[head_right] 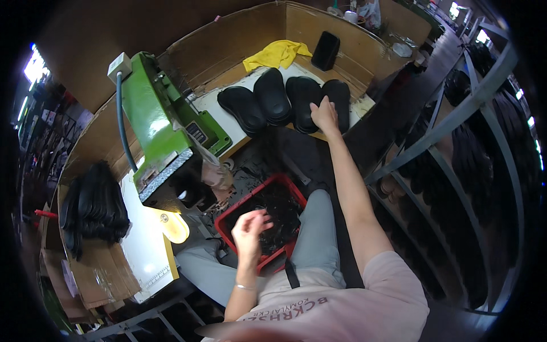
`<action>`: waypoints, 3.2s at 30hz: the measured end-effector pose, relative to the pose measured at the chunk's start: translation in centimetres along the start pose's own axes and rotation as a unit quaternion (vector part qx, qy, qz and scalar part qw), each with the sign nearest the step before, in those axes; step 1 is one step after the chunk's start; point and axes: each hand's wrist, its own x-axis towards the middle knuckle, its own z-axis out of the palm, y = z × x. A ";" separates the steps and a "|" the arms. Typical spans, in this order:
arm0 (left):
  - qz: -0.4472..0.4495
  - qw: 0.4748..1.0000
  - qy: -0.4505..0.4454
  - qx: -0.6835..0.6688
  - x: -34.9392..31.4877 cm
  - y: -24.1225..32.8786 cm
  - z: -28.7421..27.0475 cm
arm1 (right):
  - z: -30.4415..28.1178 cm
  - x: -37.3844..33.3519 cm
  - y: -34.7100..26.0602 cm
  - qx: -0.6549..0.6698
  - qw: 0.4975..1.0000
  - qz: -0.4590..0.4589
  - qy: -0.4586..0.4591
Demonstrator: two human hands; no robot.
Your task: Manually feed and guide shoe sole components through a skiving or shaving machine to thin the edges.
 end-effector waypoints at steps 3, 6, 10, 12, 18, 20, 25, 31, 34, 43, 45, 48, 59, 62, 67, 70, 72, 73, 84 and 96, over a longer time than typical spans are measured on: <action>0.091 0.975 0.179 0.093 -0.9 2.7 -10.3 | 4.2 -1.8 -3.0 -0.109 0.991 -0.078 0.020; 0.202 0.920 0.270 0.201 -1.1 6.7 -20.1 | 4.5 -3.3 -2.4 -0.115 0.968 -0.210 0.070; 0.367 0.731 0.406 0.407 4.9 17.3 -24.0 | 0.7 5.5 12.6 -0.203 0.933 -0.267 0.132; 0.458 0.504 0.511 0.524 4.1 24.4 -29.0 | 4.4 2.9 9.8 -0.088 0.959 -0.245 0.109; 0.258 0.573 0.539 0.561 6.3 33.6 -39.5 | 4.3 -6.9 2.5 -0.133 0.952 -0.258 0.098; 0.161 0.482 0.524 0.684 9.8 31.1 -36.7 | 3.7 -8.9 2.6 -0.110 0.952 -0.265 0.109; 0.241 0.503 0.509 0.656 9.1 28.1 -33.4 | 4.9 -12.1 4.7 -0.053 0.956 -0.270 0.106; 0.286 0.520 0.459 0.661 2.5 22.4 -30.0 | 5.7 -17.7 3.5 0.058 0.968 -0.246 -0.004; 0.332 0.595 0.413 0.604 0.1 19.7 -30.6 | 6.8 -20.7 3.0 0.088 0.961 -0.255 -0.064; 0.360 0.854 0.326 0.184 -8.5 14.6 -21.7 | 8.3 -32.3 -1.3 0.432 0.713 0.014 -0.552; 0.364 0.854 0.242 0.282 -10.5 13.7 -20.5 | 7.3 -33.0 -2.5 0.564 0.521 0.142 -0.625; 0.361 0.892 0.077 0.262 -10.2 13.6 -17.0 | 6.9 -32.5 -3.1 0.623 0.382 0.203 -0.652; 0.079 0.987 0.055 -0.127 -4.5 3.6 -4.8 | 2.2 -35.5 3.2 0.634 0.598 0.285 -0.399; 0.032 0.998 0.009 -0.060 -3.8 2.9 -4.0 | 1.2 -36.6 7.1 0.661 0.523 0.346 -0.412; 0.070 0.993 -0.014 0.089 -1.9 6.0 -1.5 | 0.4 -37.7 7.4 0.606 0.609 0.247 -0.448; 0.144 0.967 0.054 0.205 -0.2 7.1 -1.5 | 1.5 -38.1 6.2 0.535 0.669 0.150 -0.494; 0.160 0.970 0.052 0.177 -0.4 6.2 -2.1 | -0.1 -37.4 5.5 0.539 0.673 0.146 -0.485; 0.161 0.969 0.053 0.180 -0.7 5.2 -3.2 | -0.2 -37.4 5.0 0.545 0.670 0.141 -0.485; 0.185 0.945 0.059 0.263 -0.4 4.6 -4.5 | -3.5 -22.0 1.8 0.623 0.745 0.092 -0.220; 0.200 0.964 0.002 0.174 -1.5 9.1 -7.3 | 2.3 -19.3 -1.2 0.700 0.663 0.068 -0.257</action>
